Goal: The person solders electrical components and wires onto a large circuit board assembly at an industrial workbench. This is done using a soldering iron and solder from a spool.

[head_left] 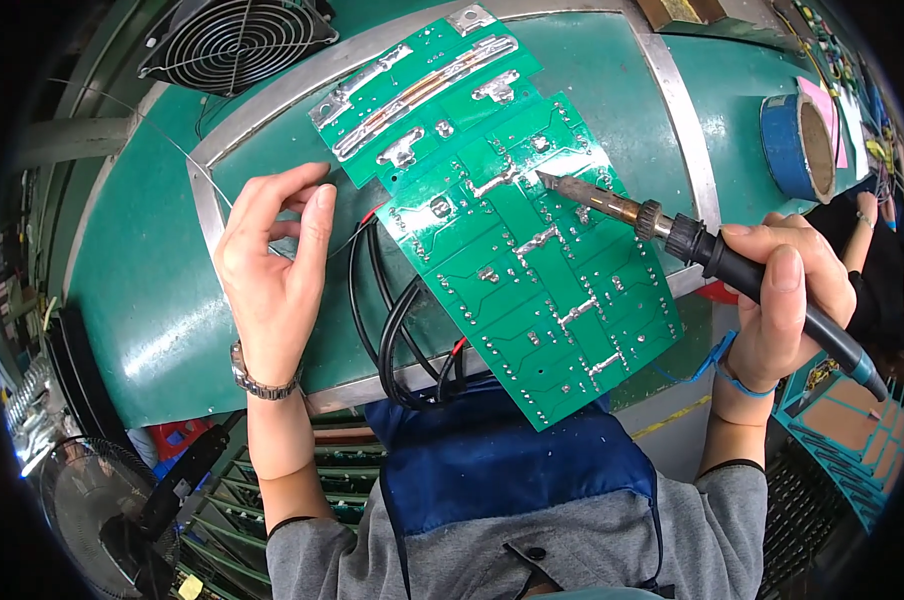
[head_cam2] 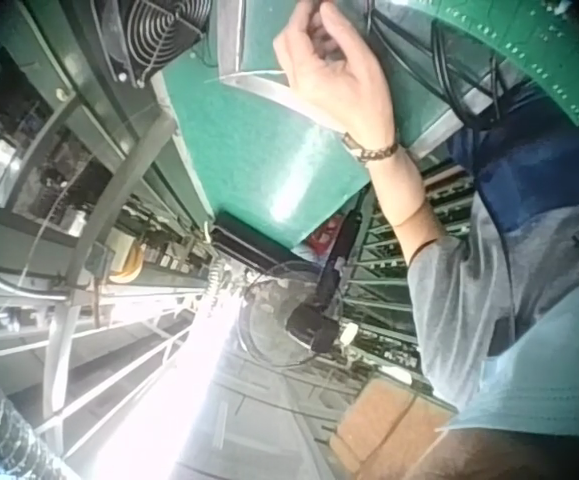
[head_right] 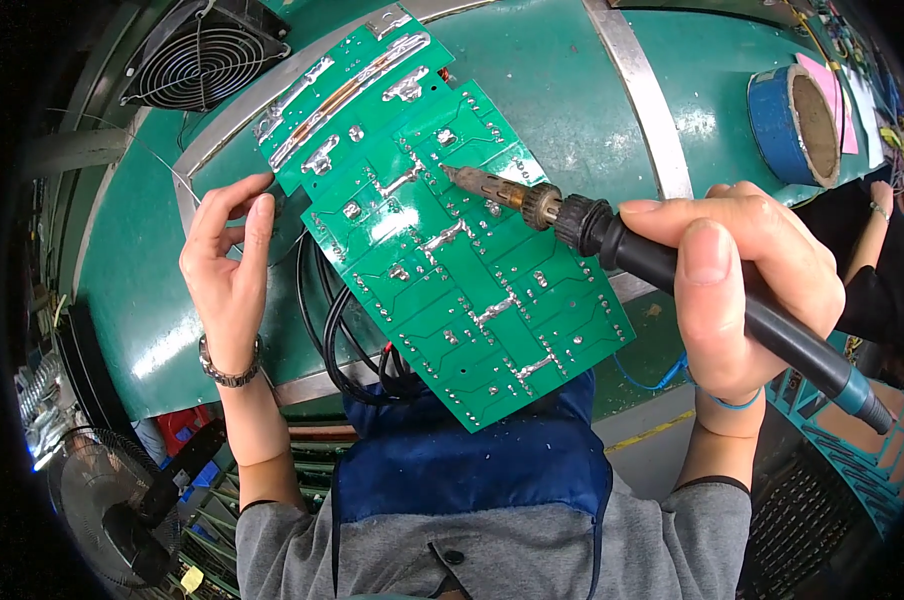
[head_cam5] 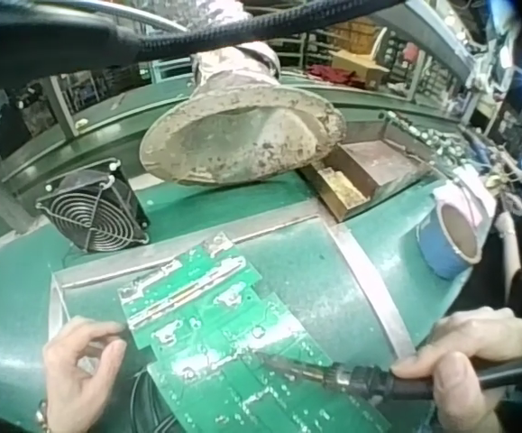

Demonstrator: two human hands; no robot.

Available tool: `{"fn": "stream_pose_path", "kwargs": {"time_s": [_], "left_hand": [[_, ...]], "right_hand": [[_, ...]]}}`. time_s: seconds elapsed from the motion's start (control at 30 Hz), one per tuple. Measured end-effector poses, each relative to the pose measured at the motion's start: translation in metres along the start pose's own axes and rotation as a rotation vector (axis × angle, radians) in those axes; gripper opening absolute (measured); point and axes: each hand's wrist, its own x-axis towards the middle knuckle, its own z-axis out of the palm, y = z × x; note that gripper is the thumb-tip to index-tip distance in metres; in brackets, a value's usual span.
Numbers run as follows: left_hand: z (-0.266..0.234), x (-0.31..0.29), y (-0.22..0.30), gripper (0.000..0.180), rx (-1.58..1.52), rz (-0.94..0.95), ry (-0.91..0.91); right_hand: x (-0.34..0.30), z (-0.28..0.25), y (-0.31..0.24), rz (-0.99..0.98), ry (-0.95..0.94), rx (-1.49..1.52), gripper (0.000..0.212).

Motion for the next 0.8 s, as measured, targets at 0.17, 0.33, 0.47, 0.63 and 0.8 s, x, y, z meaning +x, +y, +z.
{"fn": "stream_pose_path", "kwargs": {"time_s": [0.17,0.33,0.47,0.63,0.8], "left_hand": [[-0.001,0.003,0.001,0.016,-0.011,0.006,0.010],[-0.008,0.004,0.012,0.018,0.012,0.018,0.082],[-0.009,0.013,0.019,0.020,0.048,0.122,0.039],[-0.004,0.025,0.032,0.023,0.130,0.213,-0.001],[0.000,0.033,0.033,0.024,0.140,0.271,-0.016]], "right_hand": [[-0.001,-0.004,0.000,0.010,0.056,-0.054,0.028],[-0.007,-0.007,-0.004,0.075,0.132,0.001,0.030],[-0.006,-0.006,-0.004,0.063,0.049,-0.004,0.027],[-0.001,-0.003,-0.001,0.030,-0.014,0.027,0.024],[0.001,-0.006,-0.004,0.033,-0.060,0.007,0.022]]}}
